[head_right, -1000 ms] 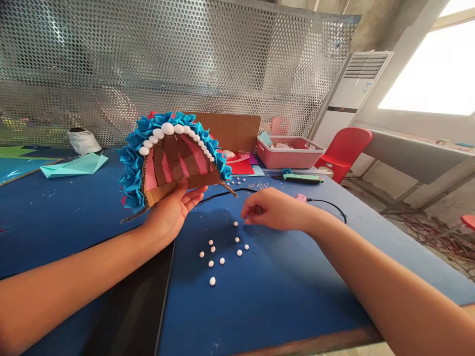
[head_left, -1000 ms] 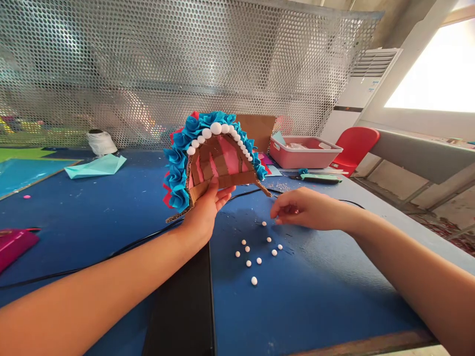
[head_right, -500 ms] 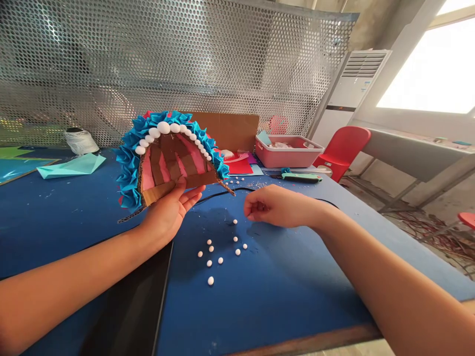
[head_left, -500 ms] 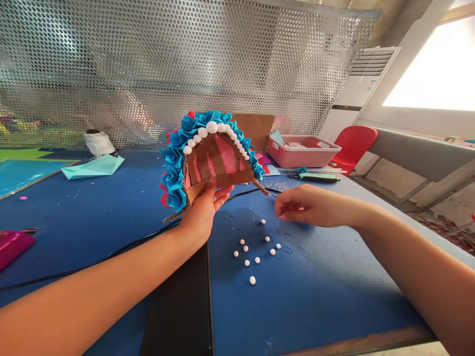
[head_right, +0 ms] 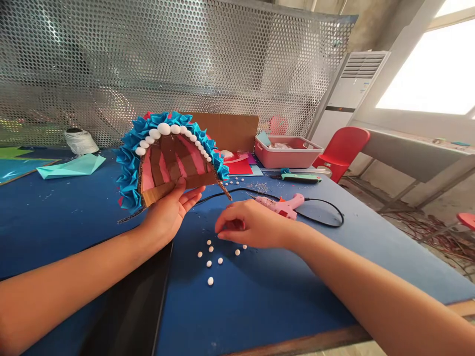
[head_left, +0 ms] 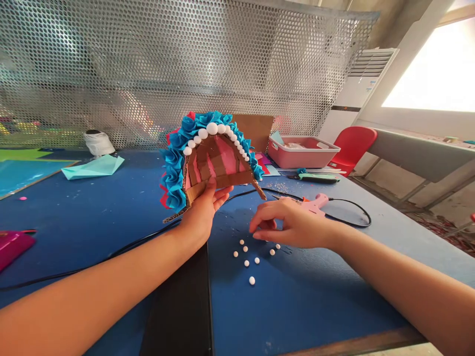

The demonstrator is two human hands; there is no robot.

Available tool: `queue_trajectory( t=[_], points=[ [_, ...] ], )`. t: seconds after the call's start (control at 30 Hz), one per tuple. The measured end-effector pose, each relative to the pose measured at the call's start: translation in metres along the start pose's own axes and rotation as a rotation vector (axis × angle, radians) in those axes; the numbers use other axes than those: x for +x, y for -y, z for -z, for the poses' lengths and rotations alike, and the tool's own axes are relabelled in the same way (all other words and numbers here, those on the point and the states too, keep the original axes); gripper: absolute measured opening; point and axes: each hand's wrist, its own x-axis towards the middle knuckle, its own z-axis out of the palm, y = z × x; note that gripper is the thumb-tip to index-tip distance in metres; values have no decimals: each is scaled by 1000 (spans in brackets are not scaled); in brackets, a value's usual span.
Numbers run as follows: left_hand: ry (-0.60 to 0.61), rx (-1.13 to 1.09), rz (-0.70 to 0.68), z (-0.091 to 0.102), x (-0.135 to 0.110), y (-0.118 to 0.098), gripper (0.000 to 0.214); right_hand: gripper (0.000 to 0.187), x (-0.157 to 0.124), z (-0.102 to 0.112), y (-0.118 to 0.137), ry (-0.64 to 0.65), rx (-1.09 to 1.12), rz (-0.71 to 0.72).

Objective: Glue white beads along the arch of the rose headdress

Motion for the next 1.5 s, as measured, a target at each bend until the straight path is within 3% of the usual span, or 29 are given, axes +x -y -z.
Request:
queue_trajectory(
  t=[0.3,0.53,0.8,0.9,1.03,1.13,1.27,1.5],
  points=[
    [15,13,-24,2,1,1,33,15,4,-18,6,-47,-22,131],
    [9,20,-16,2,1,0,27,15,6,-25,-1,-43,-13,205],
    [21,9,-21,5,2,2,31,18,-1,-3,14,-29,76,119],
    [25,20,-31,3,0,0,36,16,-6,8,20,-183,15,134],
    [47,31,-25,2,-1,-1,32,8,-10,14,24,-631,-220,127],
    [46,45,-7,1,-1,0,22,8,-8,12,26,-840,-373,72],
    [48,80,-30,-1,-2,0,23,8,-3,9,25,-924,-447,55],
    [93,114,-70,0,-4,2,20,10,3,7,23,-941,-482,5]
  ],
)
